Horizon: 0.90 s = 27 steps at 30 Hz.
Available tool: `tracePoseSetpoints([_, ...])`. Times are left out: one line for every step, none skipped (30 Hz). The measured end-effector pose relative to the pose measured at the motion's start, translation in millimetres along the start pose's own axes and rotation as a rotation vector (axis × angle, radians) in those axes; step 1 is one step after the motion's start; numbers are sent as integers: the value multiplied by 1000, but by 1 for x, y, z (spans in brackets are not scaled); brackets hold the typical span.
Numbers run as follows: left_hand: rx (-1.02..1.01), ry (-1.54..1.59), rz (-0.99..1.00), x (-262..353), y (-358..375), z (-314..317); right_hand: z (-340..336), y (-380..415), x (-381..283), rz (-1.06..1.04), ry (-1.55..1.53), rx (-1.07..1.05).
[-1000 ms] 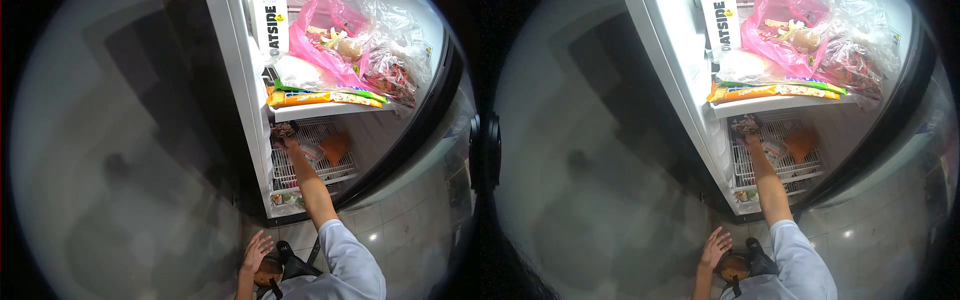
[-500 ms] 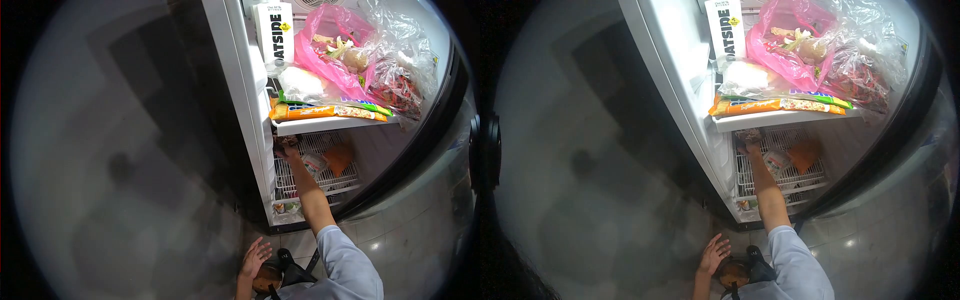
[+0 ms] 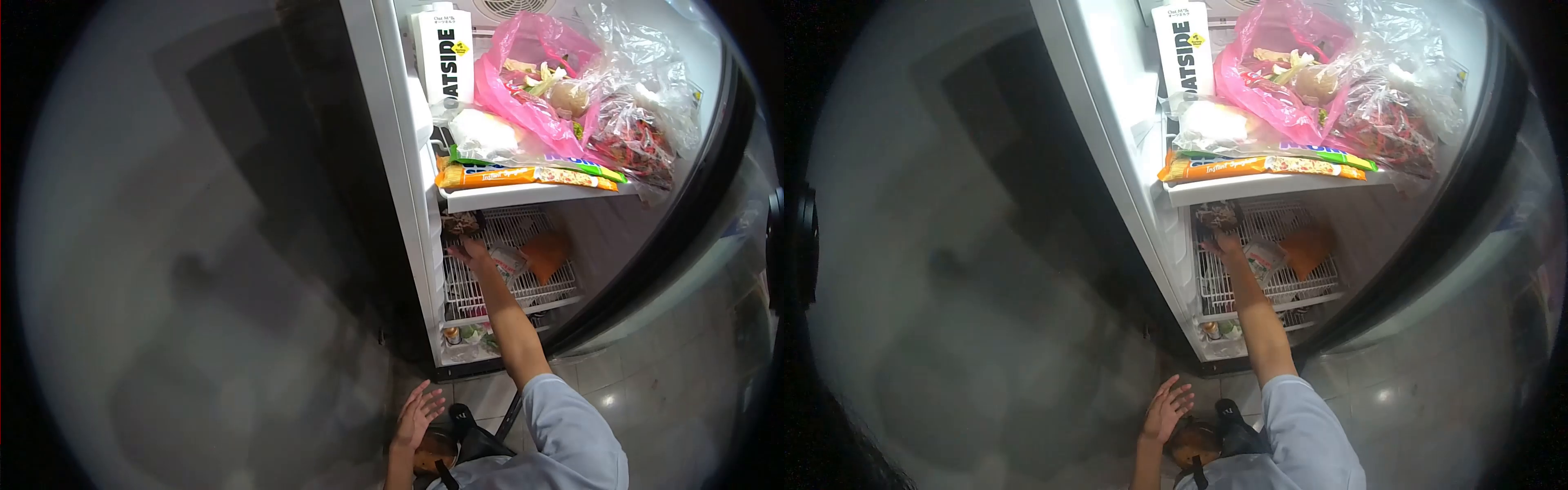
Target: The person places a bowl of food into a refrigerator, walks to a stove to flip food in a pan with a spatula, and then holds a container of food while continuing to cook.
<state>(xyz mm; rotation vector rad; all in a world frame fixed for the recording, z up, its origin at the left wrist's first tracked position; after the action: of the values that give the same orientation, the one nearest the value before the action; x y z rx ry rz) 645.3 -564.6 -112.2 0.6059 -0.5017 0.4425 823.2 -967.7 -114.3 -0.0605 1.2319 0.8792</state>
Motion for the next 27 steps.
tracePoseSetpoints([-33,10,27,1,1,0,-5,10,1,-4,-2,7])
tracePoseSetpoints([-67,21,55,1,2,1,-11,23,2,-52,-34,-9])
tracePoseSetpoints([-75,21,47,1,5,1,-19,41,3,-102,-64,-22])
tracePoseSetpoints([-74,22,60,1,8,1,-30,62,8,-108,-62,-12])
tracePoseSetpoints([-73,24,77,3,12,1,-38,88,10,-193,-79,-34])
tracePoseSetpoints([-80,24,60,16,-18,3,-40,81,6,-275,-96,-43])
tracePoseSetpoints([-87,21,59,17,-14,3,-43,110,5,-280,-96,-37])
tracePoseSetpoints([-93,17,57,18,-8,3,-48,141,4,-249,-74,48])
tracePoseSetpoints([-107,12,48,11,24,-5,-56,199,13,-224,-57,139])
tracePoseSetpoints([-143,2,60,11,31,-5,-59,226,11,-223,-12,219])
tracePoseSetpoints([-182,-8,71,12,38,-4,-64,245,13,-259,11,215])
tracePoseSetpoints([-190,-9,63,12,44,-5,-68,265,15,-297,34,211])
tracePoseSetpoints([-211,-18,52,11,49,-5,-72,284,18,-340,18,223])
tracePoseSetpoints([-232,-27,37,10,56,-5,-71,305,18,-345,17,239])
tracePoseSetpoints([-258,-27,22,7,61,-6,-66,327,16,-417,54,189])
tracePoseSetpoints([-274,-31,-3,3,66,-6,-63,351,14,-489,92,146])
tracePoseSetpoints([-298,-63,-25,-1,70,-5,-55,380,9,-529,143,133])
tracePoseSetpoints([-321,-97,-46,-6,75,-3,-49,408,5,-579,237,127])
tracePoseSetpoints([-367,-91,-71,-12,80,2,-44,437,1,-654,341,110])
tracePoseSetpoints([-384,-101,-96,-18,85,7,-37,467,-3,-727,447,96])
tracePoseSetpoints([-424,-148,-118,-25,90,15,-31,502,-11,-850,595,137])
tracePoseSetpoints([-465,-195,-139,-33,95,22,-24,540,-20,-968,747,179])
tracePoseSetpoints([-495,-165,-188,-43,97,29,-17,577,-32,-1122,850,213])
tracePoseSetpoints([-513,-174,-205,-49,101,37,-16,609,-40,-1265,922,273])
tracePoseSetpoints([-567,-231,-200,-54,106,47,-23,636,-42,-1417,928,356])
tracePoseSetpoints([-617,-284,-194,-60,111,56,-32,662,-43,-1539,965,452])
tracePoseSetpoints([-655,-282,-204,-64,116,66,-47,684,-43,-1756,1030,535])
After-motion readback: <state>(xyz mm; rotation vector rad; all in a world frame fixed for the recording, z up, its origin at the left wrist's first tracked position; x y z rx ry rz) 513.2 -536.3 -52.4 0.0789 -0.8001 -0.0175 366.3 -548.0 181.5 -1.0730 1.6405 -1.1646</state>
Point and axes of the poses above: each hand's wrist, its own y-axis away from the middle knuckle, its own z-axis out of the palm, x = y × z, the point moved 4 cm from there along -y, towards the middle knuckle, and after that the axes turned 4 degrees about x, right-handed, at the moved point
